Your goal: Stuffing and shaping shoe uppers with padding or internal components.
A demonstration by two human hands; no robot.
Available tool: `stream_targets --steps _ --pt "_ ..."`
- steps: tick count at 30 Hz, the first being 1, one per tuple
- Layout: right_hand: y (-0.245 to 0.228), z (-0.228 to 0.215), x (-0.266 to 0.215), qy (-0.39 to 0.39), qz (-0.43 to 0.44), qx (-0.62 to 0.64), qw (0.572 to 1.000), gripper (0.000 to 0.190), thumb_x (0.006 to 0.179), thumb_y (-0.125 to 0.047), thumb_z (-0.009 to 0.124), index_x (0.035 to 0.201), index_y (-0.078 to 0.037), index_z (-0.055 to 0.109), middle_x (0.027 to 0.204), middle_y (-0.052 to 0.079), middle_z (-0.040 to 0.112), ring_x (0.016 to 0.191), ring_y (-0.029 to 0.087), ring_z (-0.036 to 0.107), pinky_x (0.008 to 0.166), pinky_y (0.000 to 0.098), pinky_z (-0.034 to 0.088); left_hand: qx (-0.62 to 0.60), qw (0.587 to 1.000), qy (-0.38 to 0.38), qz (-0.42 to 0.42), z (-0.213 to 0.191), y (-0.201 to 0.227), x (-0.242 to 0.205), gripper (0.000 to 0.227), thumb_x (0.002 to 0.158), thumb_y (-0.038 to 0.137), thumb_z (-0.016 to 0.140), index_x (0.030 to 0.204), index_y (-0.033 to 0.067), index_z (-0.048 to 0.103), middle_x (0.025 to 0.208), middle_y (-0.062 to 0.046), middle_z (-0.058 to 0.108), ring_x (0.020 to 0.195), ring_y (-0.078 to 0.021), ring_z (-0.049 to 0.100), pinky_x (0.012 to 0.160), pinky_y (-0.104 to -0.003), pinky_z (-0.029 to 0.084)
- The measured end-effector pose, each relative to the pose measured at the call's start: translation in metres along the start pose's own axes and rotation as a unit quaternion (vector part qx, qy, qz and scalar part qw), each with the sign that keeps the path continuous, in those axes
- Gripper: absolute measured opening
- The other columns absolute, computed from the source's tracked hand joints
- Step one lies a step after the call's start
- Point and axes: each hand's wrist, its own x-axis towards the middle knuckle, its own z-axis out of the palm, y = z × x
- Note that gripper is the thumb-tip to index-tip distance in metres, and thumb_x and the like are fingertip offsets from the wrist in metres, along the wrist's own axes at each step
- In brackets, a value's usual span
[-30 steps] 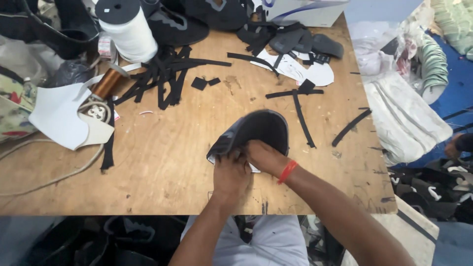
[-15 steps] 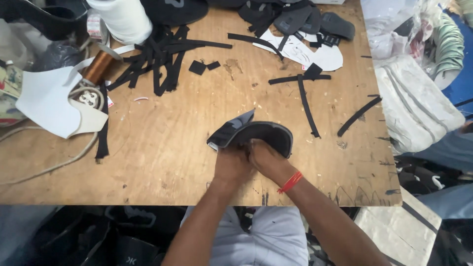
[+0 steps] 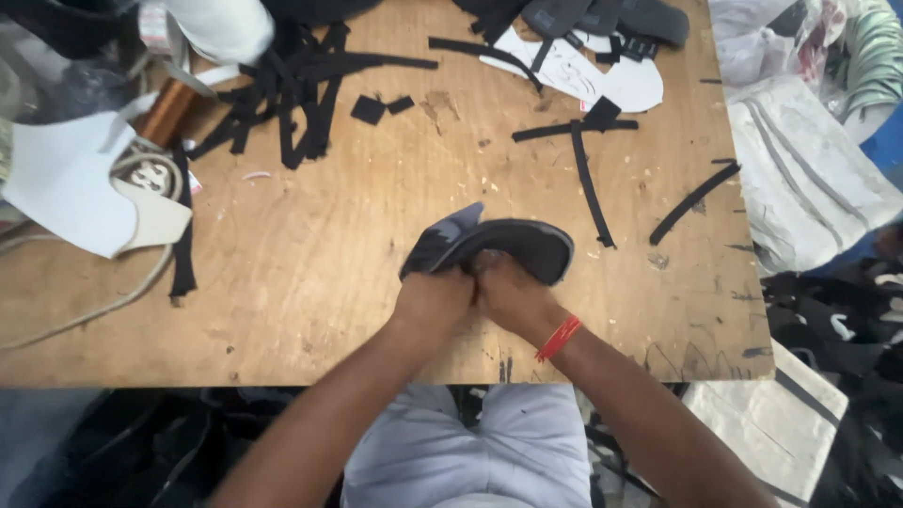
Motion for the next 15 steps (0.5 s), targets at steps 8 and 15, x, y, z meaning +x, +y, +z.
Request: stream_targets --steps 8,15 --pt "-0.009 0.002 -0.029 0.136 -0.22 -0.187 0.948 0.037 0.085 -0.008 0.054 0.121 -0.002 0.058 0.132 0.028 0.064 0.126 0.039 0.065 0.106 0.0396 0.051 -0.164 0.979 -0.065 -0.098 0.016 -0.067 0.029 0.025 0.096 0.006 0.053 0.114 0.0006 0.069 0.116 -0.024 0.07 0.108 -0.0396 0.068 0.09 -0.049 0.055" --pt "-0.016 -0.01 -0.022 -0.008 -0.181 -0.195 0.964 0.055 0.085 -0.006 0.055 0.14 -0.008 0.057 0.119 0.022 0.07 0.088 0.033 0.071 0.076 0.0443 0.055 -0.133 0.975 -0.157 -0.083 0.002 -0.071 0.008 0.033 0.075 0.003 0.061 0.108 -0.0005 0.067 0.114 -0.026 0.067 0.109 -0.0404 0.065 0.093 -0.046 0.053"
